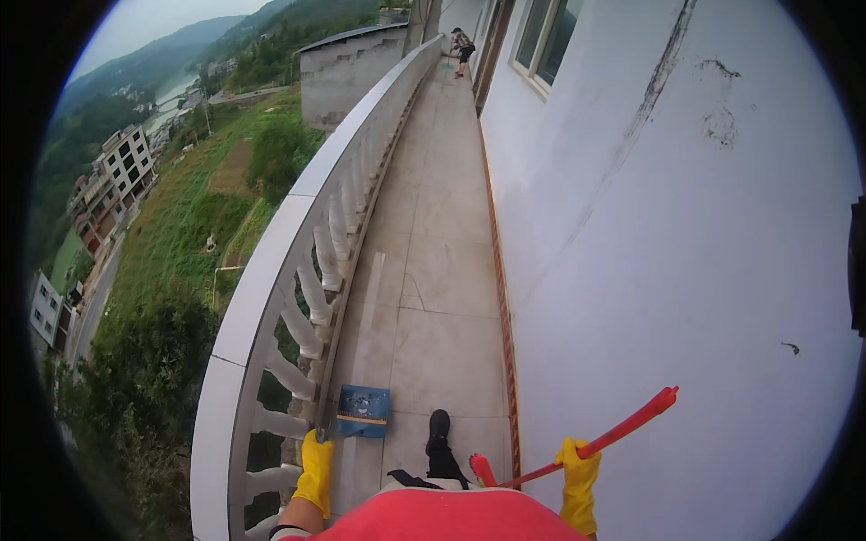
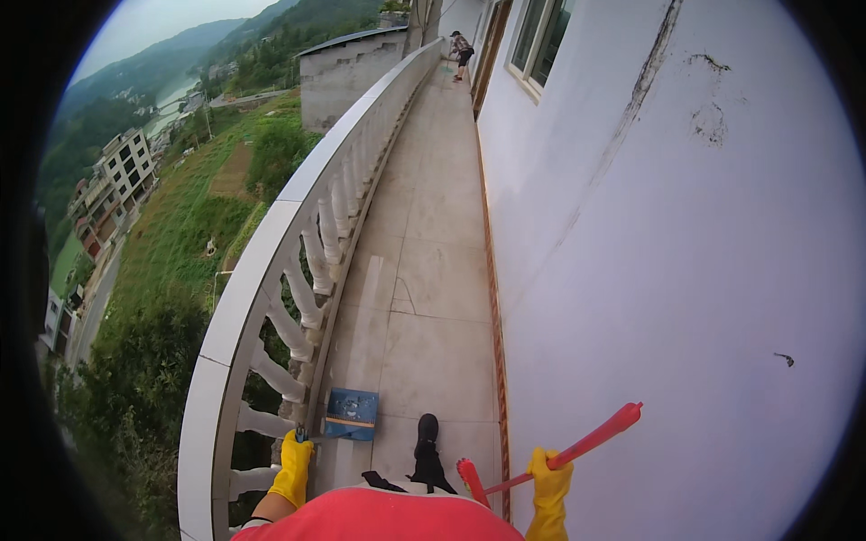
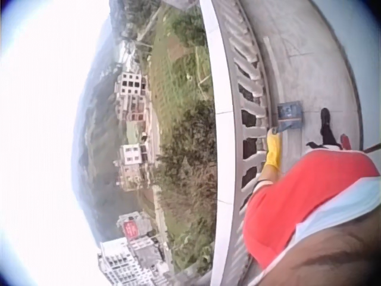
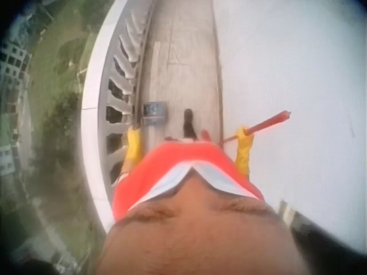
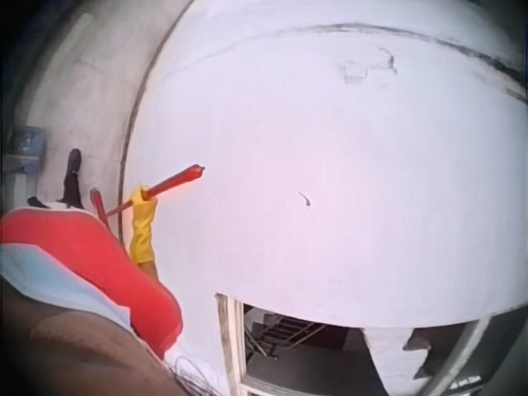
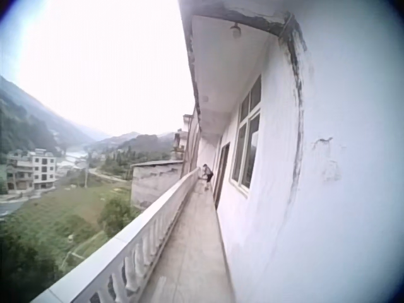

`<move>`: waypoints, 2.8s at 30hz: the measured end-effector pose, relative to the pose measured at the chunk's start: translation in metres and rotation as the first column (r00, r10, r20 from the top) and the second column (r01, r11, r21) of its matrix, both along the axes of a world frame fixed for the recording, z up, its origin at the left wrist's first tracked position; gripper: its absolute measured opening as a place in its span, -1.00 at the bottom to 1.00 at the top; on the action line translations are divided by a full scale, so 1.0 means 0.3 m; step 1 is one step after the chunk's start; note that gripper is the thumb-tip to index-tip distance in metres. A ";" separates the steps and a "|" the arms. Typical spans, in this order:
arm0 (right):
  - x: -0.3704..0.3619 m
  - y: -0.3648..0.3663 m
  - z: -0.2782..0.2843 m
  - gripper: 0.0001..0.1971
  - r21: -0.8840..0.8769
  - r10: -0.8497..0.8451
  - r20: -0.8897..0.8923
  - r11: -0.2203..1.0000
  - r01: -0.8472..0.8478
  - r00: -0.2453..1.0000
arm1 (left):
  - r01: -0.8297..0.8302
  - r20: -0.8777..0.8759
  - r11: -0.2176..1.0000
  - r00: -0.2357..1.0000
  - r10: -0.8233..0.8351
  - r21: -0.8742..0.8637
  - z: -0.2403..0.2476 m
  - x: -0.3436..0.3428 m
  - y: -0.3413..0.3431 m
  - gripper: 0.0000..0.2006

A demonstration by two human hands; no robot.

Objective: The person sweeps a tiled balcony floor using a red broom and a blue dustpan. They gather debris into the dustpan and continue sweeping along the railing and near a doorway.

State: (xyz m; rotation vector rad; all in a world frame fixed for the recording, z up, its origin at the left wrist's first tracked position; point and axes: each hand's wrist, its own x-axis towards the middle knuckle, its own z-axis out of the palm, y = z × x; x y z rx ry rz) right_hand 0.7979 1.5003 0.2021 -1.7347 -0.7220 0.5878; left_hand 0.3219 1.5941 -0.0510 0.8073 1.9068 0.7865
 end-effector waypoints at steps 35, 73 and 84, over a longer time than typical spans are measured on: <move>0.278 1.929 -0.448 -0.58 -0.065 0.312 -0.900 0.597 -0.800 0.305 | -0.191 0.018 0.981 0.981 0.191 -0.022 0.070 0.136 1.261 -0.57; -0.145 4.638 -1.423 -0.49 -0.848 0.660 0.100 0.448 -0.283 0.745 | -0.172 -0.228 0.948 0.967 0.111 -0.266 0.028 0.304 2.395 -0.71; 0.021 3.316 -0.861 -0.16 -0.915 0.917 -0.297 -0.195 -0.352 0.264 | -0.116 -0.264 0.963 0.963 0.049 -0.244 -0.088 0.237 2.282 -0.66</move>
